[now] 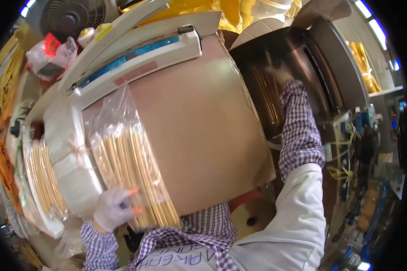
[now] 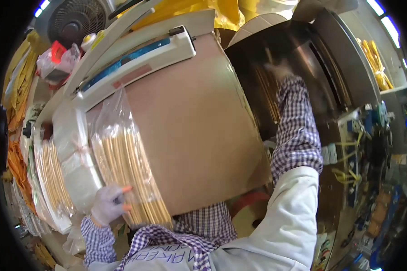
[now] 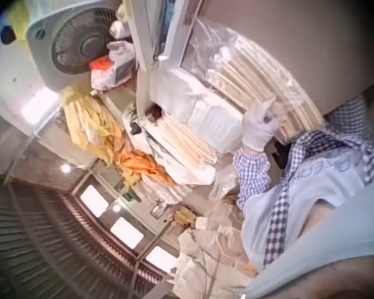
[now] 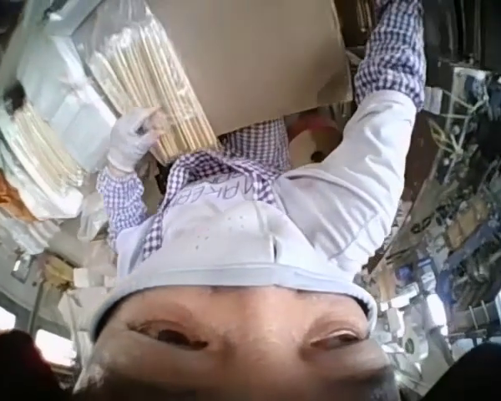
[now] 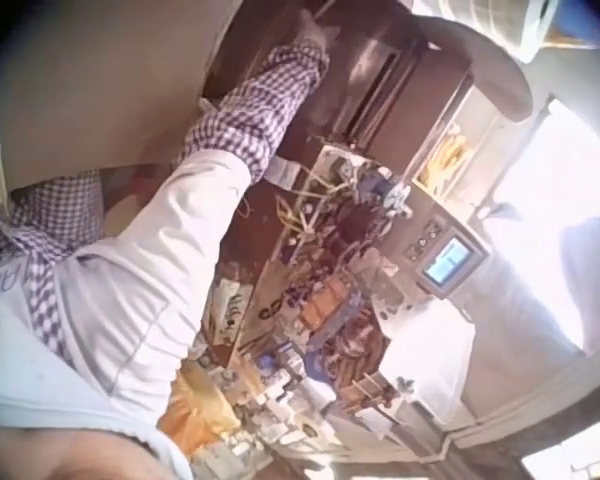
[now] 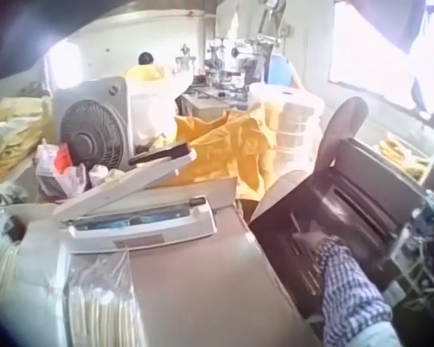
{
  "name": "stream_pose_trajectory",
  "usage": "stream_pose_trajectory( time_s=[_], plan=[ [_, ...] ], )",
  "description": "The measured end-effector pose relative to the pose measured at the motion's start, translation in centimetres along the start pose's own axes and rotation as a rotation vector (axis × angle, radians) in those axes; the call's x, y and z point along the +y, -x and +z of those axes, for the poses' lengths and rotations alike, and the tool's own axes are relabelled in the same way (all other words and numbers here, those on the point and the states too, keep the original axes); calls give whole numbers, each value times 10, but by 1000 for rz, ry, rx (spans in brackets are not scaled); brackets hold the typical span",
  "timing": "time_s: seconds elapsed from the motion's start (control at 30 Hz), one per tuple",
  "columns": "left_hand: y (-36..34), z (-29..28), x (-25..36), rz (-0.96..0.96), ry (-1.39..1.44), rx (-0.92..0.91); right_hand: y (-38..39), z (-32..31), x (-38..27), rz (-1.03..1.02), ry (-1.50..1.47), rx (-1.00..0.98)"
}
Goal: Packing bundles of long wooden sticks into plastic bags and using a heat sealer to close them.
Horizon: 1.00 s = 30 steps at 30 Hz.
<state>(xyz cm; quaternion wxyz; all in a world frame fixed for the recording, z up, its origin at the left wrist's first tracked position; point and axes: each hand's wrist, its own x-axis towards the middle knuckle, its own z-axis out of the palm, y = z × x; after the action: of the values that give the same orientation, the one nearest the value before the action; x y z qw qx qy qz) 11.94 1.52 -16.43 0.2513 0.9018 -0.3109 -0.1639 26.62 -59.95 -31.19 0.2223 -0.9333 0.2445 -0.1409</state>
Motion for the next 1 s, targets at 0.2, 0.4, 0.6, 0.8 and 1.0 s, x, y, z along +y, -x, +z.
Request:
stream_pose_trajectory(
  time_s=[0.2, 0.4, 0.6, 0.8, 1.0],
  plan=[
    [-77, -11, -1, 14, 174, 45, 9, 14, 44, 413, 3, -286],
    [-197, 48, 21, 42, 206, -37, 71, 33, -87, 373, -272, -323],
    [-270, 107, 86, -282, 895, -267, 96, -40, -101, 192, -932, -825],
    [-255, 137, 103, -154, 1476, 102, 188, -14, -168, -5, -402, -397],
    [-179, 89, 84, -437, 1543, 36, 291, -39, -242, 24, -538, -293]
  ],
)
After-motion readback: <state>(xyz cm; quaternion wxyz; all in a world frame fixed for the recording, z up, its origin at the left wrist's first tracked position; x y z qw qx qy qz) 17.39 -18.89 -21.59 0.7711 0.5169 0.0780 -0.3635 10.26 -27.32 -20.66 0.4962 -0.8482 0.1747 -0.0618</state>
